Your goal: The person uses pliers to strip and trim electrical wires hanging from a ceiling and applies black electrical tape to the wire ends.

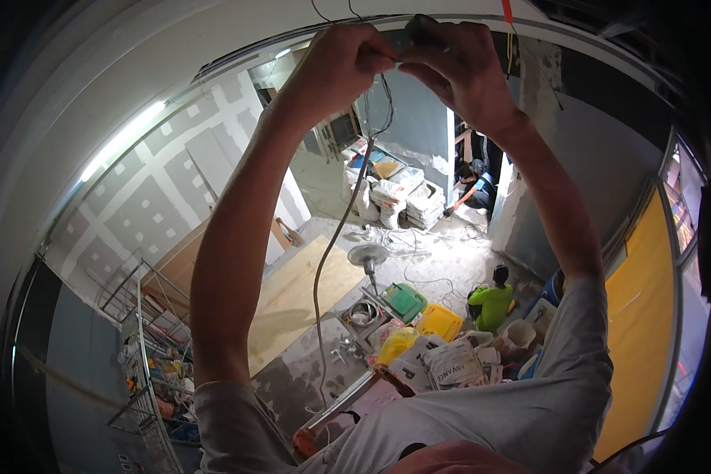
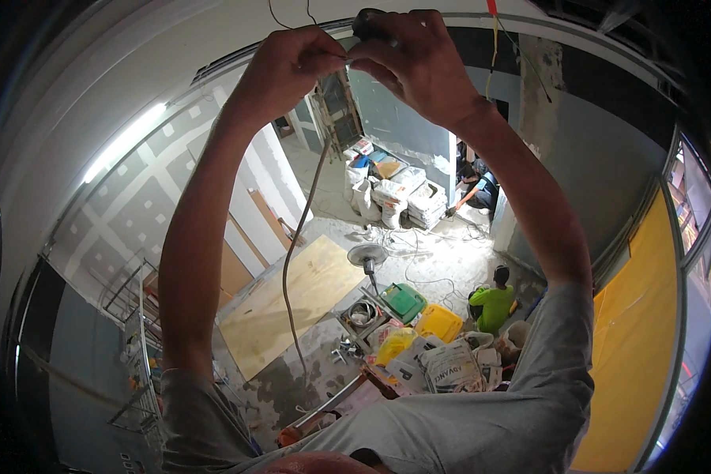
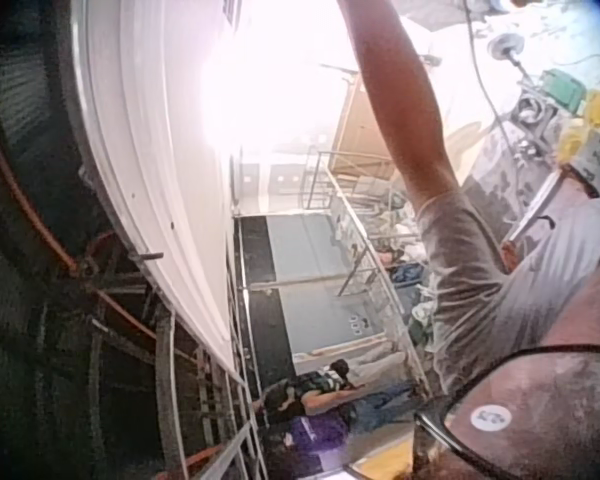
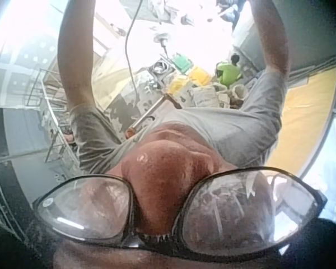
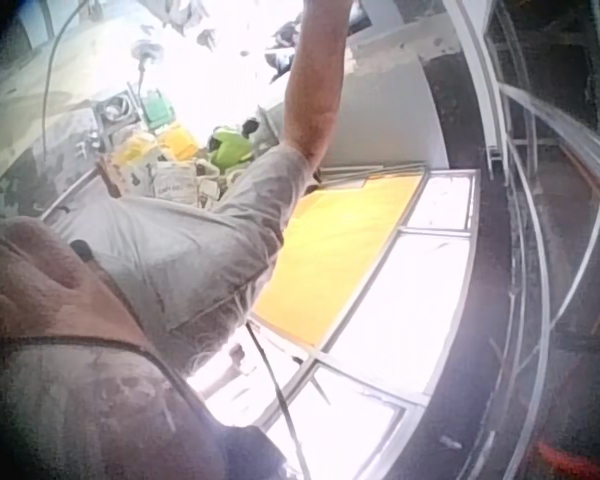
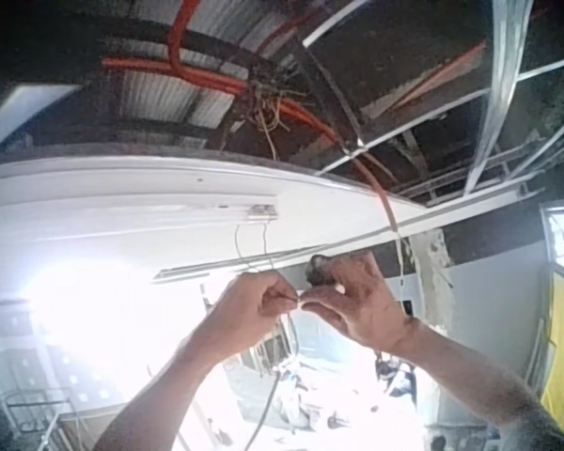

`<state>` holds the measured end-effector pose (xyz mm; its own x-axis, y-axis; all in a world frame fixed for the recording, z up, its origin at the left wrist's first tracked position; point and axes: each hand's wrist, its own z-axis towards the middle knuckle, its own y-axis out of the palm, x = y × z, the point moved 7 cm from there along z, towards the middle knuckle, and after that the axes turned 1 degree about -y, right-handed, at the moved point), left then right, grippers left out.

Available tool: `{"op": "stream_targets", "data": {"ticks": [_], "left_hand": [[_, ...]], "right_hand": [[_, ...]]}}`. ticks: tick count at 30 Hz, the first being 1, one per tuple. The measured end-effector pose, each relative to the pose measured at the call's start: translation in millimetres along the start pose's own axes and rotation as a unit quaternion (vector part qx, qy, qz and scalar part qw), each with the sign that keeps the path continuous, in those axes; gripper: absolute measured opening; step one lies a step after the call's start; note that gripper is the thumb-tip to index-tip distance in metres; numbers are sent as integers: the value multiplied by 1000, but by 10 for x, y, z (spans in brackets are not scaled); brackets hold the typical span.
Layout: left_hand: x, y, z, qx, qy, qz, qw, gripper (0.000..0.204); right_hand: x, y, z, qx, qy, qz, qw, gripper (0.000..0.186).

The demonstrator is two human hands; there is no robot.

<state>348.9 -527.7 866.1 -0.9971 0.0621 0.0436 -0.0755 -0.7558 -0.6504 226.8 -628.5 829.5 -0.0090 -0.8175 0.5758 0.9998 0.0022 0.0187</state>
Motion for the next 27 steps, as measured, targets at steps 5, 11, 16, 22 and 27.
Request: {"op": "stream_targets", "data": {"ticks": [5, 11, 16, 22, 27], "left_hand": [[61, 7, -35, 27, 24, 26, 999, 10], [8, 18, -73, 35, 40, 33, 998, 11], [12, -66, -23, 20, 35, 40, 998, 12], [-6, 33, 45, -17, 18, -1, 1000, 10], [-43, 40, 68, -17, 9, -2, 1000, 12]], "right_hand": [[54, 62, 40, -10, 10, 39, 999, 12], [485, 781, -387, -305, 541, 521, 586, 24], [390, 550, -221, -185, 396, 371, 819, 38], [39, -31, -27, 13, 50, 30, 998, 45], [-32, -26, -22, 33, -19, -19, 999, 40]]}}
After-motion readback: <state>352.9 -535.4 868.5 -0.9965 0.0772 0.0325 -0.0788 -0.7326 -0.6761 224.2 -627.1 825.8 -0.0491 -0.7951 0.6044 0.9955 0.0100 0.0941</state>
